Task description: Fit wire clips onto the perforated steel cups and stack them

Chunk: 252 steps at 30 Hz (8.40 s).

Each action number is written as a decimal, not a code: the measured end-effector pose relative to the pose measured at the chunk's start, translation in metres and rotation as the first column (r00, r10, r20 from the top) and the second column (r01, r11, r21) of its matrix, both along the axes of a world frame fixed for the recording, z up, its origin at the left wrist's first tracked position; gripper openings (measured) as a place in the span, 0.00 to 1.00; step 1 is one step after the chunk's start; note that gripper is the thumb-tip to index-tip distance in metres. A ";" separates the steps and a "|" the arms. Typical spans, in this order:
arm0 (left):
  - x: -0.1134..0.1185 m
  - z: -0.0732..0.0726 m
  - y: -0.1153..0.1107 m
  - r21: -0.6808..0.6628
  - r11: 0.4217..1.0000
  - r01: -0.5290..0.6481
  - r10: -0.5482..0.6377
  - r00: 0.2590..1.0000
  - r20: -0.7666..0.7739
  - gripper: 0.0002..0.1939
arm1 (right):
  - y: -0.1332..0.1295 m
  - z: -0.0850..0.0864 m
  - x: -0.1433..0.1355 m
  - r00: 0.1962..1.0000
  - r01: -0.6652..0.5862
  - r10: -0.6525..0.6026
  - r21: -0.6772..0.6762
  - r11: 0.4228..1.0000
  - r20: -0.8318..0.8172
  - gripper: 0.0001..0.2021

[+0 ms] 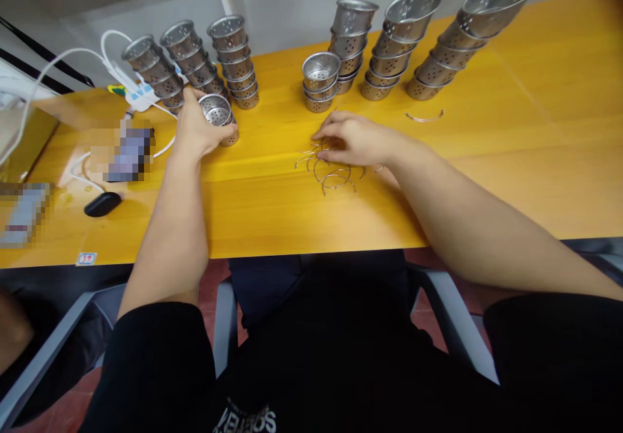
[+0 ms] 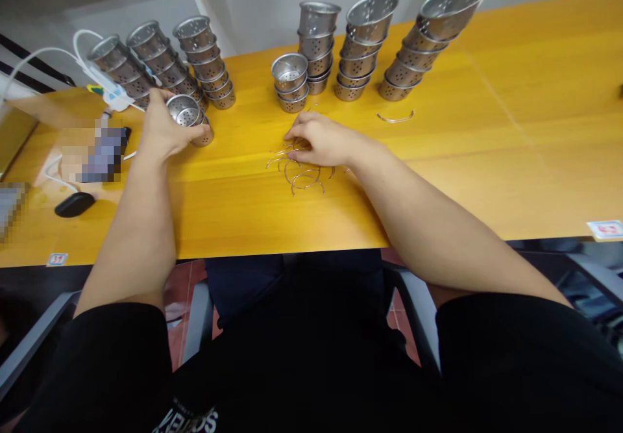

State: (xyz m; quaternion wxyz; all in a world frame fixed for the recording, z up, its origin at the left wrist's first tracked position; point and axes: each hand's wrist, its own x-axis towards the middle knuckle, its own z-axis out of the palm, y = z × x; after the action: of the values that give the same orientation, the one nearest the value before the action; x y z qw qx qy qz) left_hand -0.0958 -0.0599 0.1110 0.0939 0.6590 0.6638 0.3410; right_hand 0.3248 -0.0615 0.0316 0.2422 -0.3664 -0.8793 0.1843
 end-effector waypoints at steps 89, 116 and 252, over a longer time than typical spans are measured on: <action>0.165 -0.134 0.048 0.216 0.764 0.608 -0.644 0.697 0.315 0.47 | -0.014 0.029 -0.018 0.838 0.317 -0.369 -0.190 0.929 -0.403 0.32; 0.174 -0.125 0.025 0.151 0.694 0.704 -0.711 0.638 0.295 0.60 | -0.007 0.020 -0.020 0.841 0.335 -0.357 -0.126 0.934 -0.407 0.27; 0.168 -0.126 0.214 0.256 0.853 0.455 -0.522 0.743 0.419 0.57 | 0.033 -0.027 -0.003 0.918 0.125 -0.151 -0.095 0.988 -0.366 0.46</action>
State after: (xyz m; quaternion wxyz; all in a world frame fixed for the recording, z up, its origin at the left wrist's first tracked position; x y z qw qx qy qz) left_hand 0.0719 0.1544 -0.0149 0.2936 0.7108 0.3989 0.4995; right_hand 0.3217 -0.0284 0.0044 0.4038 -0.3942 -0.7825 0.2631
